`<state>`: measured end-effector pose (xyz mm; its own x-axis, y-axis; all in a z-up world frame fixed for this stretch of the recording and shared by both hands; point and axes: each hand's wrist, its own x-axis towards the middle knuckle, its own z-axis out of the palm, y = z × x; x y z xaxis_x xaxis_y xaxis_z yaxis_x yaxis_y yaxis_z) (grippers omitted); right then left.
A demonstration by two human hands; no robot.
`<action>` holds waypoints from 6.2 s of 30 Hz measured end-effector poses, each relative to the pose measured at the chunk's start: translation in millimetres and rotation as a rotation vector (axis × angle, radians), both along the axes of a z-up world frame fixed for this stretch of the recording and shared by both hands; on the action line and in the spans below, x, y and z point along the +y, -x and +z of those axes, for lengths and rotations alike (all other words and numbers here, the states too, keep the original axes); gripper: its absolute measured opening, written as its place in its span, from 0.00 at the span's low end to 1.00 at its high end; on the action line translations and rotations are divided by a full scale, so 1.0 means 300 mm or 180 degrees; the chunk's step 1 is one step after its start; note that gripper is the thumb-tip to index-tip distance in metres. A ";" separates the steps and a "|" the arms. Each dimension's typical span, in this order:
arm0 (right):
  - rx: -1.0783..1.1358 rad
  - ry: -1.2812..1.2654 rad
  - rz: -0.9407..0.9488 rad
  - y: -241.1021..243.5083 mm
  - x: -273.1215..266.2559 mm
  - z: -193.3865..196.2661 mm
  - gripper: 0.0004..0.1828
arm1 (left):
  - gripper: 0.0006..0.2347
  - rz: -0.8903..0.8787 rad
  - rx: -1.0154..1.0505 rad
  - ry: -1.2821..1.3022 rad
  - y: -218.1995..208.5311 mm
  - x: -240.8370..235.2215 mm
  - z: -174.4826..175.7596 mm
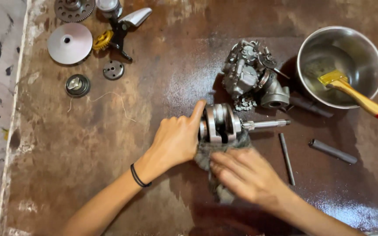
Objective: Cleaning and wiping down various motorcycle engine components using a rag and cleaning solvent.
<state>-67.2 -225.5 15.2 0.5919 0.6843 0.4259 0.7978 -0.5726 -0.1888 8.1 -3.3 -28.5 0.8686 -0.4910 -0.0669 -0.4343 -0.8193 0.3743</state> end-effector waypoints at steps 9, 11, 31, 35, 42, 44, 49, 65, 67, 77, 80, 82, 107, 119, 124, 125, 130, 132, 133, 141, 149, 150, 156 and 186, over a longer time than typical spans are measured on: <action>0.0028 -0.0229 0.0060 -0.011 0.010 0.041 0.18 | 0.46 0.0001 0.0202 0.0315 0.000 -0.005 0.074; -0.0023 -0.0075 0.0197 -0.001 -0.006 0.022 0.16 | 0.46 0.0007 0.0160 0.0213 0.010 -0.006 0.062; 0.1068 -0.2133 -0.1509 0.164 -0.272 -0.112 0.15 | 0.55 0.0170 -0.0152 0.0592 0.037 -0.012 0.065; 0.2591 -0.4549 -0.2513 0.140 -0.305 -0.162 0.17 | 0.54 0.0283 0.0101 0.0320 0.033 -0.029 0.107; 0.3921 -0.6108 -0.2561 0.065 -0.124 -0.085 0.21 | 0.56 0.0023 -0.1213 0.0832 0.075 -0.014 0.125; 0.4087 -0.6237 -0.2429 0.028 -0.066 -0.088 0.22 | 0.55 -0.0178 -0.1247 0.1086 0.062 -0.033 0.130; 0.4318 -0.6520 -0.1922 -0.071 0.010 -0.153 0.20 | 0.46 -0.0217 -0.0319 0.1327 0.073 -0.035 0.074; 0.2888 -0.5362 -0.1438 -0.190 0.096 0.136 0.11 | 0.50 0.0250 -0.1295 0.2635 0.176 -0.171 0.054; 0.2609 -0.4934 -0.1344 -0.206 0.100 0.165 0.08 | 0.51 0.0457 -0.1404 0.2652 0.154 -0.181 0.119; 0.1385 -0.2644 -0.0220 -0.233 0.105 0.274 0.21 | 0.21 -0.0271 0.0800 0.3095 -0.063 -0.067 0.179; 0.1104 -0.2867 -0.0258 -0.218 0.028 0.194 0.23 | 0.09 -0.0218 0.0596 0.3375 -0.065 -0.046 0.106; 0.0937 -0.3054 -0.0517 -0.210 -0.009 0.099 0.23 | 0.06 -0.0350 0.0606 0.3951 -0.073 -0.046 0.122; -0.0061 -0.1582 -0.1551 -0.062 -0.055 0.052 0.27 | 0.20 -0.0590 0.0889 0.5127 -0.139 -0.273 0.303; 0.0938 -0.1383 -0.1616 -0.077 -0.053 0.228 0.27 | 0.22 -0.0637 0.0973 0.4851 -0.124 -0.309 0.317; 0.1235 -0.1551 -0.1711 -0.076 -0.084 0.201 0.22 | 0.21 -0.0385 0.0656 0.4691 -0.058 -0.320 0.395; 0.1281 -0.1548 -0.1557 -0.059 -0.088 0.199 0.20 | 0.20 -0.0360 0.0512 0.4741 -0.050 -0.335 0.413; 0.1512 -0.1565 -0.1936 -0.071 -0.095 0.205 0.18 | 0.20 -0.0387 0.0339 0.4917 -0.078 -0.363 0.417; 0.1153 -0.1569 -0.1589 -0.071 -0.093 0.196 0.20 | 0.20 -0.0364 0.0952 0.4823 -0.077 -0.347 0.384; 0.1147 -0.1561 -0.1625 -0.081 -0.106 0.199 0.20 | 0.20 -0.0389 0.0982 0.4833 -0.084 -0.349 0.381; 0.2058 -0.1272 -0.1369 -0.123 -0.162 0.205 0.15 | 0.19 -0.0886 0.1376 0.5005 -0.076 -0.321 0.373; 0.1252 -0.1115 -0.0875 -0.082 -0.169 0.211 0.26 | 0.15 -0.1177 0.1325 0.4859 -0.098 -0.282 0.446; 0.1127 -0.0934 -0.0592 -0.057 -0.172 0.207 0.28 | 0.12 -0.0346 0.0457 0.4492 -0.073 -0.288 0.448; 0.0751 -0.0148 -0.0257 0.016 -0.138 0.200 0.25 | 0.13 0.0422 0.0799 0.4854 -0.007 -0.315 0.475; 0.0213 0.0344 0.0495 -0.050 -0.199 0.159 0.24 | 0.18 -0.0234 0.0410 0.4743 -0.028 -0.256 0.438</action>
<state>-52.0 -285.1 62.9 0.4998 0.8094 0.3084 0.8661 -0.4631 -0.1884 16.7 -80.1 102.8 0.8669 -0.2169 0.4489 -0.3564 0.3599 0.8622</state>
